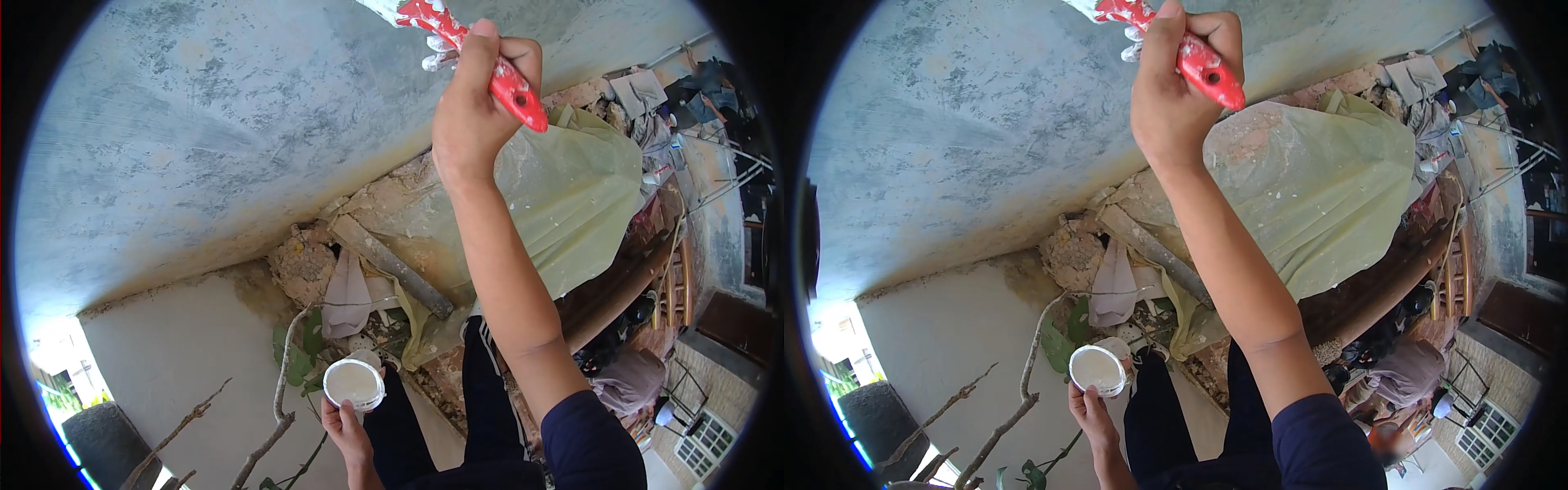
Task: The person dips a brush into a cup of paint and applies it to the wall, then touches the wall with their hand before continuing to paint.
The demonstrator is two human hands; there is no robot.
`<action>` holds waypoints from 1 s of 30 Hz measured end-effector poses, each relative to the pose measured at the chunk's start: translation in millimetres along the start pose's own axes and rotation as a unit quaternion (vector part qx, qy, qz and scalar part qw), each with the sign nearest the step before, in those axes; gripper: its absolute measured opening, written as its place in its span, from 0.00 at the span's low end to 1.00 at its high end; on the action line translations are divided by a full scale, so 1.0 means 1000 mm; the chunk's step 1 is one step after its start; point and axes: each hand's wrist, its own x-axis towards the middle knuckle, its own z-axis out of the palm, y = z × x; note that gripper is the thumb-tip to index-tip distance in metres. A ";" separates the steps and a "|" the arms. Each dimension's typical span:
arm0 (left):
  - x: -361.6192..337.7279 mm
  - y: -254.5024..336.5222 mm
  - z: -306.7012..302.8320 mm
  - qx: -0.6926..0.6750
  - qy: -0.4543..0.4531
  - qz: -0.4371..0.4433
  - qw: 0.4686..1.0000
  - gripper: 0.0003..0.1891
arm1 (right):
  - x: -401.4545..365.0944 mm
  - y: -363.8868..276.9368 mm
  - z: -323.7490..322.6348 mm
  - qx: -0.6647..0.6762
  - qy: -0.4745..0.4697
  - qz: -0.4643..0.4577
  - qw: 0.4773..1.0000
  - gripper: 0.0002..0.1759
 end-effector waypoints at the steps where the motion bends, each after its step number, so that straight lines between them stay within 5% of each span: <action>1: 0.000 0.000 0.000 0.000 0.000 -0.003 1.000 0.10 | 0.000 -0.001 0.002 0.020 -0.002 -0.025 0.999 0.14; 9: 0.003 0.005 -0.005 -0.010 0.002 -0.012 1.000 0.10 | -0.069 0.084 -0.036 -0.171 -0.010 -0.065 0.983 0.12; 14: 0.005 0.003 -0.015 -0.001 0.007 -0.002 1.000 0.11 | -0.092 0.098 -0.063 -0.268 0.040 0.058 0.961 0.12; 19: 0.004 0.009 -0.016 0.005 0.018 -0.004 1.000 0.11 | -0.045 0.042 -0.022 -0.181 0.056 0.154 0.970 0.14; 24: 0.005 0.007 -0.016 -0.007 0.012 0.001 1.000 0.10 | 0.004 -0.021 0.020 -0.010 0.046 0.058 0.997 0.13; 30: 0.005 0.006 -0.014 -0.009 -0.003 0.000 1.000 0.11 | -0.004 0.038 -0.015 -0.117 0.026 -0.026 0.992 0.14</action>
